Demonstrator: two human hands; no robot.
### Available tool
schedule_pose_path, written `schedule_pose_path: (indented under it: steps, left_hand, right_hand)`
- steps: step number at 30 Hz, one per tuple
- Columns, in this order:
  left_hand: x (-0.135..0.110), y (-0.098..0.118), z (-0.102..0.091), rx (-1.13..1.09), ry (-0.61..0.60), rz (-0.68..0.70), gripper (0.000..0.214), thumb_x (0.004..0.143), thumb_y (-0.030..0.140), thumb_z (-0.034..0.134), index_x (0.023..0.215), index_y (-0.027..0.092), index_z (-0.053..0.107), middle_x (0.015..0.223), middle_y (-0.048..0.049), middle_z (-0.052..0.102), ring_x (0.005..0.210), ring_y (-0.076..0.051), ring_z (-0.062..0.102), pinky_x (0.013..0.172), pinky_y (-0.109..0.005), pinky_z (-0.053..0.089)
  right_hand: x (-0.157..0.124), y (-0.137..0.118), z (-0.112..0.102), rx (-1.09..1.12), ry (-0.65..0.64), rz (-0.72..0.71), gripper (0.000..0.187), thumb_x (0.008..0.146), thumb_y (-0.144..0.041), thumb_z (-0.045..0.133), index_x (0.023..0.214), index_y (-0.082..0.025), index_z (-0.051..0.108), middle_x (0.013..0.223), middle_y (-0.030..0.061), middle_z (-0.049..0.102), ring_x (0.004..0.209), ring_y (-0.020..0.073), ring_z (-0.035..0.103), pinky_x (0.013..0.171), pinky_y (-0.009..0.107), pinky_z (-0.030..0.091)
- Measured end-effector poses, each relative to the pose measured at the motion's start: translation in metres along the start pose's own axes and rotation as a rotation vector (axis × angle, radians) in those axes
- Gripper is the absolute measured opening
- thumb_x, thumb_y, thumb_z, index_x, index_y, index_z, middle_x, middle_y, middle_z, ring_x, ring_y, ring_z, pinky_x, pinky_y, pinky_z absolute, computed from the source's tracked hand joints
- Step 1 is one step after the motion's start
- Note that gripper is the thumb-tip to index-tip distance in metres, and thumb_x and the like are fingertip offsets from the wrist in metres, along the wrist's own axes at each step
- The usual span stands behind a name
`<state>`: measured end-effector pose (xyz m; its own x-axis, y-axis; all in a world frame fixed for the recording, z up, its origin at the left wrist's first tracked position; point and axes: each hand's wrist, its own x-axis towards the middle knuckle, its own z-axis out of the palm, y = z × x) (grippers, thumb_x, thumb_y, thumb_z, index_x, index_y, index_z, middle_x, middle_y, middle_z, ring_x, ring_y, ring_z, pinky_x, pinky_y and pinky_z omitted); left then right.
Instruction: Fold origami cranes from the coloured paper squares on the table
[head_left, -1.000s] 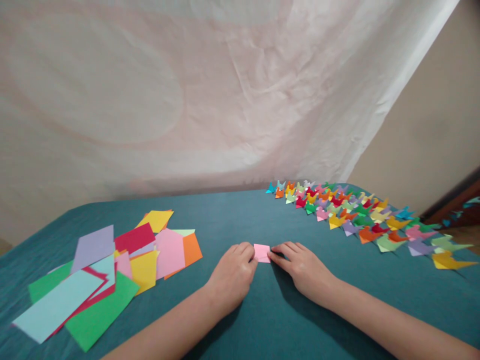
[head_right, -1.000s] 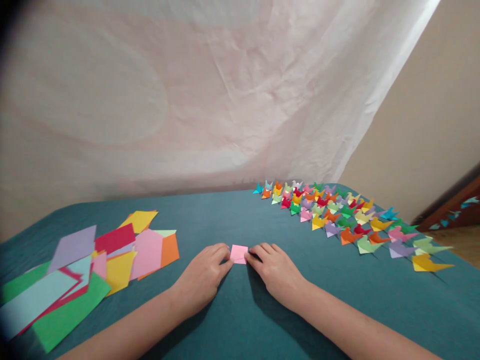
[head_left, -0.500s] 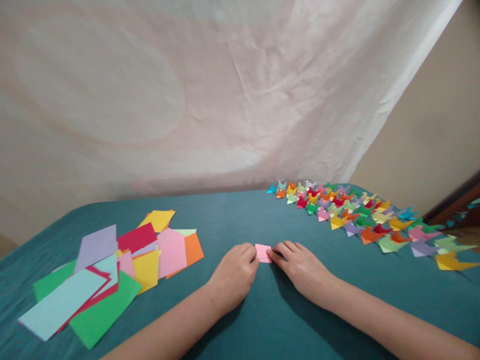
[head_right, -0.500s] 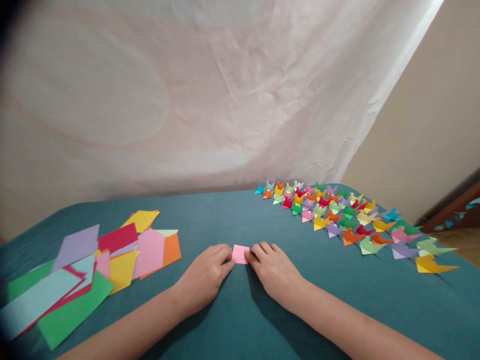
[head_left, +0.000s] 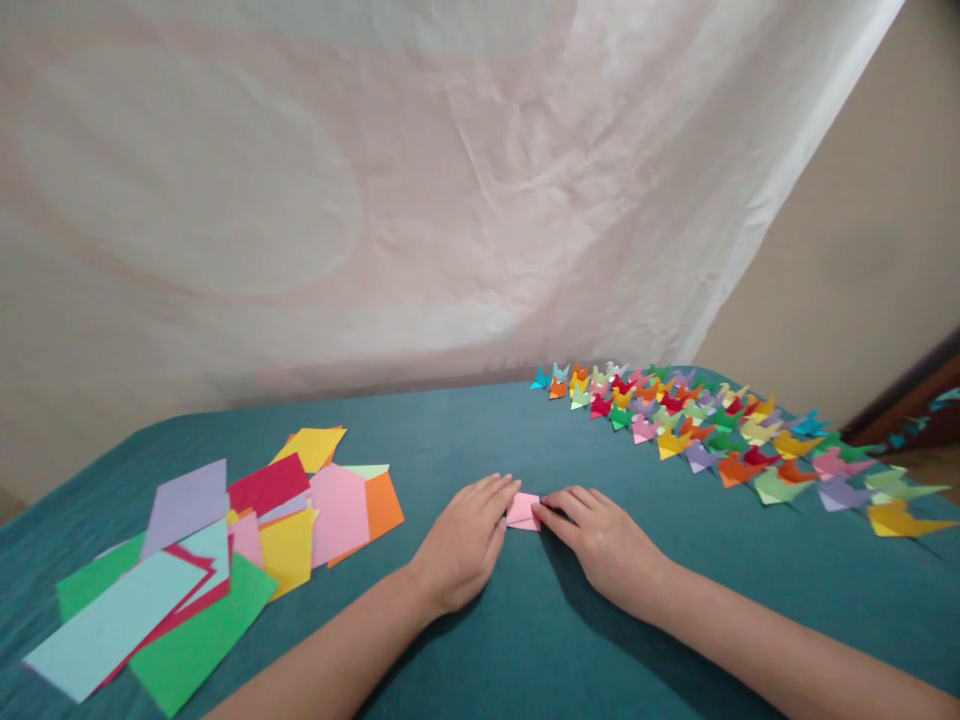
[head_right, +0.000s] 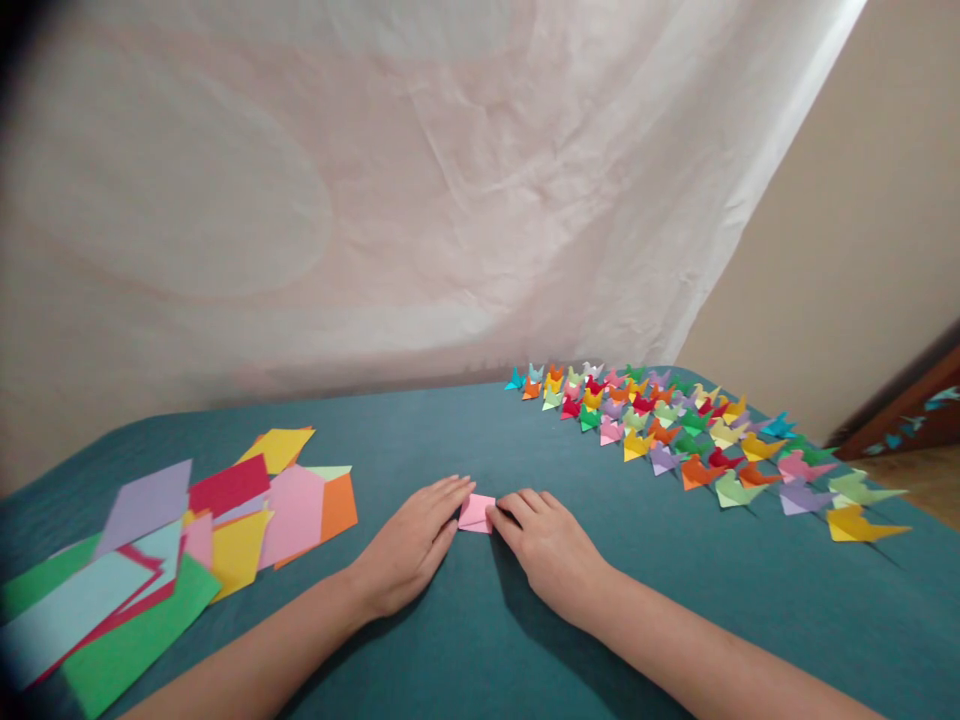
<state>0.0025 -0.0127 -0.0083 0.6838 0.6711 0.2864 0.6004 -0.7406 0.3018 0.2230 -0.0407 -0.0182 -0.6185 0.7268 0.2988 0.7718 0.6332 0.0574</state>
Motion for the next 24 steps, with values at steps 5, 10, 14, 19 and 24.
schedule_pose_path:
  steps: [5,10,14,19,24]
  left_hand:
    - [-0.001,0.001,0.0,0.018,-0.023,0.007,0.037,0.093,0.019,0.035,0.129,0.017,0.042,0.133,-0.0076,0.047,0.127,-0.019,0.037,0.106,-0.042,0.032]
    - [0.001,0.004,-0.004,-0.046,0.007,-0.021,0.036,0.088,0.017,0.042,0.124,0.016,0.046,0.122,-0.0089,0.053,0.117,-0.02,0.044,0.102,-0.04,0.036]
    - [0.002,0.005,-0.004,-0.096,0.023,-0.021,0.037,0.086,0.015,0.046,0.122,0.018,0.048,0.114,-0.0098,0.053,0.109,-0.021,0.046,0.096,-0.04,0.04]
    - [0.001,0.005,-0.003,-0.109,0.034,-0.039,0.03,0.087,0.017,0.045,0.116,0.017,0.053,0.109,-0.0096,0.052,0.102,-0.021,0.047,0.091,-0.038,0.041]
    - [0.001,0.006,-0.004,-0.112,0.047,-0.051,0.026,0.091,0.022,0.042,0.112,0.017,0.056,0.104,-0.0089,0.053,0.098,-0.021,0.047,0.088,-0.037,0.041]
  right_hand:
    - [0.0,-0.004,-0.004,-0.011,-0.013,-0.006,0.042,0.082,-0.004,0.048,0.121,-0.017,0.052,0.111,0.0105,0.058,0.097,0.0229,0.051,0.081,0.036,0.043]
    - [-0.002,-0.011,-0.006,0.002,-0.027,0.018,0.044,0.08,-0.003,0.051,0.122,-0.019,0.052,0.113,0.0103,0.057,0.099,0.0239,0.051,0.082,0.037,0.043]
    - [-0.003,-0.018,-0.006,0.032,-0.036,0.048,0.046,0.079,-0.004,0.053,0.123,-0.018,0.051,0.112,0.0106,0.057,0.098,0.0241,0.051,0.082,0.038,0.044]
    - [0.0,-0.024,-0.009,0.1,-0.021,0.1,0.034,0.086,-0.013,0.051,0.119,-0.018,0.054,0.112,0.0094,0.056,0.1,0.0239,0.05,0.085,0.039,0.044]
    - [0.004,-0.023,-0.011,0.188,-0.009,0.132,0.03,0.087,-0.022,0.053,0.117,-0.019,0.055,0.113,0.0081,0.056,0.102,0.0243,0.049,0.086,0.041,0.043]
